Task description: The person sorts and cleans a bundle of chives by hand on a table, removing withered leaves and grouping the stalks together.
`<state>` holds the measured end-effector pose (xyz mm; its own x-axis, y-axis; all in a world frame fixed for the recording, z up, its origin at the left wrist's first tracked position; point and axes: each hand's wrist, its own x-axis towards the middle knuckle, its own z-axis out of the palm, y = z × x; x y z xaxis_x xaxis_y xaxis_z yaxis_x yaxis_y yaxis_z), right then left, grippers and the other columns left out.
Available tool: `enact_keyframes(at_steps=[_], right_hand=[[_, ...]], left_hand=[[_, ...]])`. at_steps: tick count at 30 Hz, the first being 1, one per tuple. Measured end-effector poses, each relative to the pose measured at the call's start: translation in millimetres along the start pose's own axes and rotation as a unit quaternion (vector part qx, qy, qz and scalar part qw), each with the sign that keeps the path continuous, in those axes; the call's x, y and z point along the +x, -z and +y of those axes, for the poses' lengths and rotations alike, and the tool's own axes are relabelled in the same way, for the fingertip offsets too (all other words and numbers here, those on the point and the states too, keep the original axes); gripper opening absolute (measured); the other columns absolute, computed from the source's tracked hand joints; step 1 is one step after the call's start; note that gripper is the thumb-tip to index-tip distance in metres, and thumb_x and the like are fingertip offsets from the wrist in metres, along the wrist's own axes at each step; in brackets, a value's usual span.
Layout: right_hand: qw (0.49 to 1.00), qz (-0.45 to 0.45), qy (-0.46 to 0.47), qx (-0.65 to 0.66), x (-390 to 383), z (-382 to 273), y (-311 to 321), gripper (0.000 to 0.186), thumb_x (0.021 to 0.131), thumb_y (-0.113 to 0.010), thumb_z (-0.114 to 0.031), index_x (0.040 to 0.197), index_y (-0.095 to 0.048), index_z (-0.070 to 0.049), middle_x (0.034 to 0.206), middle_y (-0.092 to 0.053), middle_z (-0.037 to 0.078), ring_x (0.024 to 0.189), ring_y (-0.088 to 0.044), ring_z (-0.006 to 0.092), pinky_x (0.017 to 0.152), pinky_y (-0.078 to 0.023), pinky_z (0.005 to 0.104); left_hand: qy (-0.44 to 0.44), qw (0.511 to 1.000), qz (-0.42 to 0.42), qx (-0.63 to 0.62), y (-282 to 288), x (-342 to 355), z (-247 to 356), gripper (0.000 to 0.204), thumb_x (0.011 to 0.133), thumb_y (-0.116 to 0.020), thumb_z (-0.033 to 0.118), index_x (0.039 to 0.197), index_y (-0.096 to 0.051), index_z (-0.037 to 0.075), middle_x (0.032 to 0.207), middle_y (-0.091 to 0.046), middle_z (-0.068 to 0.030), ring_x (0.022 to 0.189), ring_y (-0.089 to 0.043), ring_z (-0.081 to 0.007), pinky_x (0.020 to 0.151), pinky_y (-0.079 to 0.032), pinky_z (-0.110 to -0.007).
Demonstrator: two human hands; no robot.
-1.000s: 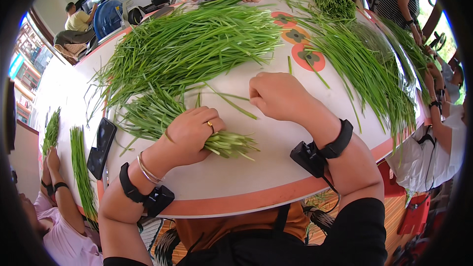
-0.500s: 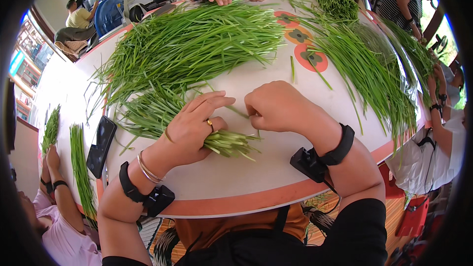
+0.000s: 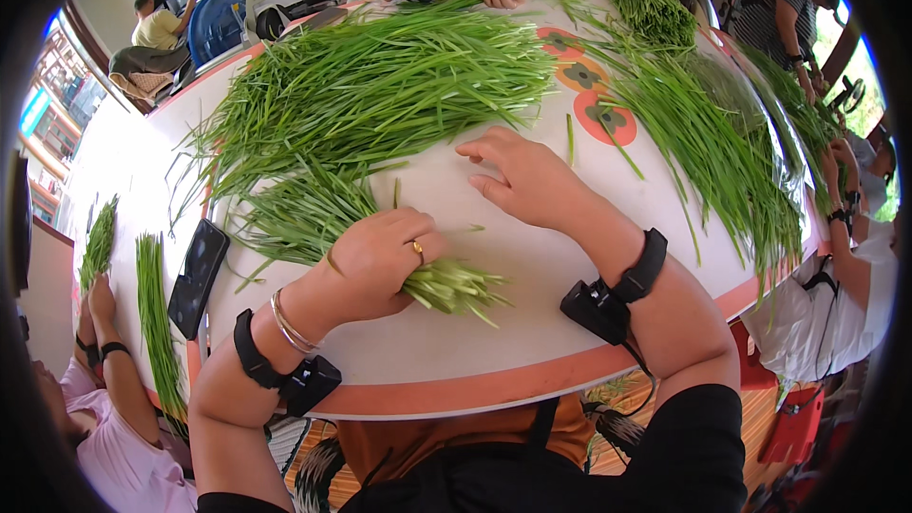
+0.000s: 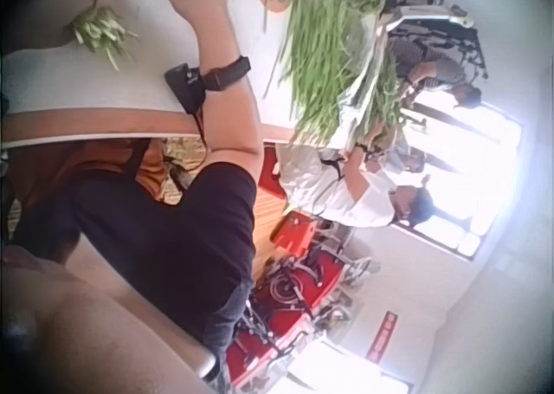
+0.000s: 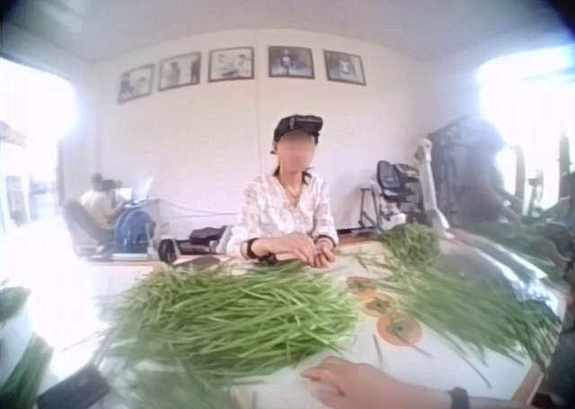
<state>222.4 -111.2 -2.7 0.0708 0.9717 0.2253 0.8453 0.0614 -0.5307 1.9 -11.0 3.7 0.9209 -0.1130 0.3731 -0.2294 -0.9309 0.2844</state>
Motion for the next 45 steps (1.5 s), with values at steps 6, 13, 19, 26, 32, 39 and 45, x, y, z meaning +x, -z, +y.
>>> enact_keyframes(at_steps=[6, 13, 19, 26, 32, 39, 45], right_hand=[[0.995, -0.074, 0.011, 0.065, 25.0, -15.7, -20.9, 0.048, 0.085, -0.063, -0.019, 0.131, -0.052, -0.011, 0.1, -0.059, 0.014, 0.072, -0.058, 0.0239, 0.068, -0.048, 0.0355], [0.989, -0.04, -0.021, -0.144, 52.8, -19.2, -32.6, 0.018, 0.082, -0.063, -0.021, 0.093, -0.06, -0.007, 0.081, -0.06, 0.009, 0.075, -0.059, 0.0311, 0.066, -0.048, 0.0411], [0.994, -0.065, 0.066, -0.065, 24.3, -22.2, 18.9, 0.009, 0.078, -0.064, -0.012, 0.084, -0.061, -0.006, 0.086, -0.062, 0.009, 0.077, -0.061, 0.0278, 0.064, -0.048, 0.0383], [1.0, -0.023, 0.019, -0.001, 11.8, -27.5, 13.0, 0.013, 0.087, -0.06, -0.01, 0.098, -0.063, -0.005, 0.091, -0.064, 0.008, 0.07, -0.061, 0.0238, 0.06, -0.047, 0.0335], [0.976, 0.043, -0.156, -0.145, 14.3, 15.6, 12.5, 0.024, 0.079, -0.07, -0.024, 0.095, -0.065, -0.007, 0.064, -0.061, 0.007, 0.062, -0.062, 0.0254, 0.059, -0.048, 0.0376], [0.984, 0.094, -0.135, -0.062, 18.3, 6.3, 9.3, 0.026, 0.079, -0.071, -0.028, 0.089, -0.063, -0.006, 0.066, -0.061, 0.007, 0.061, -0.06, 0.025, 0.057, -0.047, 0.0366], [0.976, 0.073, -0.148, -0.139, 15.2, 20.0, 5.3, 0.032, 0.079, -0.072, -0.033, 0.091, -0.062, -0.006, 0.067, -0.06, 0.008, 0.063, -0.061, 0.0263, 0.061, -0.048, 0.0397]], left_hand=[[-0.051, 0.998, 0.029, 0.009, -5.6, 0.5, 8.3, 0.041, 0.061, -0.07, 0.003, 0.099, -0.056, 0.01, 0.087, -0.052, -0.0072, 0.073, -0.058, -0.0281, 0.064, -0.048, -0.038], [-0.013, 0.999, 0.002, 0.032, -3.9, 2.2, 9.6, 0.066, 0.068, -0.062, -0.003, 0.131, -0.048, 0.012, 0.091, -0.051, -0.0082, 0.072, -0.058, -0.0287, 0.064, -0.048, -0.041], [0.127, 0.989, 0.077, 0.013, -11.9, 1.4, 6.5, 0.085, 0.074, -0.061, -0.003, 0.151, -0.025, 0.01, 0.096, -0.051, -0.0149, 0.073, -0.058, -0.0352, 0.067, -0.049, -0.043], [0.149, 0.98, 0.052, 0.123, -2.8, -3.9, 3.2, 0.032, 0.062, -0.078, 0.014, 0.09, -0.064, 0.005, 0.101, -0.053, -0.0071, 0.096, -0.053, -0.0262, 0.081, -0.046, -0.038], [0.139, 0.975, 0.041, 0.17, -2.3, -6.7, 1.8, 0.028, 0.059, -0.077, 0.018, 0.083, -0.066, 0.009, 0.099, -0.057, -0.0034, 0.096, -0.051, -0.0219, 0.087, -0.039, -0.035], [0.146, 0.974, 0.05, 0.166, -5.1, -6.1, 2.7, 0.027, 0.06, -0.077, 0.018, 0.083, -0.066, 0.008, 0.093, -0.053, -0.0033, 0.094, -0.051, -0.0216, 0.082, -0.039, -0.035], [0.132, 0.977, 0.05, 0.158, -0.4, -1.9, 4.8, 0.026, 0.059, -0.077, 0.017, 0.08, -0.066, 0.008, 0.092, -0.051, -0.0035, 0.091, -0.049, -0.0219, 0.081, -0.039, -0.034]])
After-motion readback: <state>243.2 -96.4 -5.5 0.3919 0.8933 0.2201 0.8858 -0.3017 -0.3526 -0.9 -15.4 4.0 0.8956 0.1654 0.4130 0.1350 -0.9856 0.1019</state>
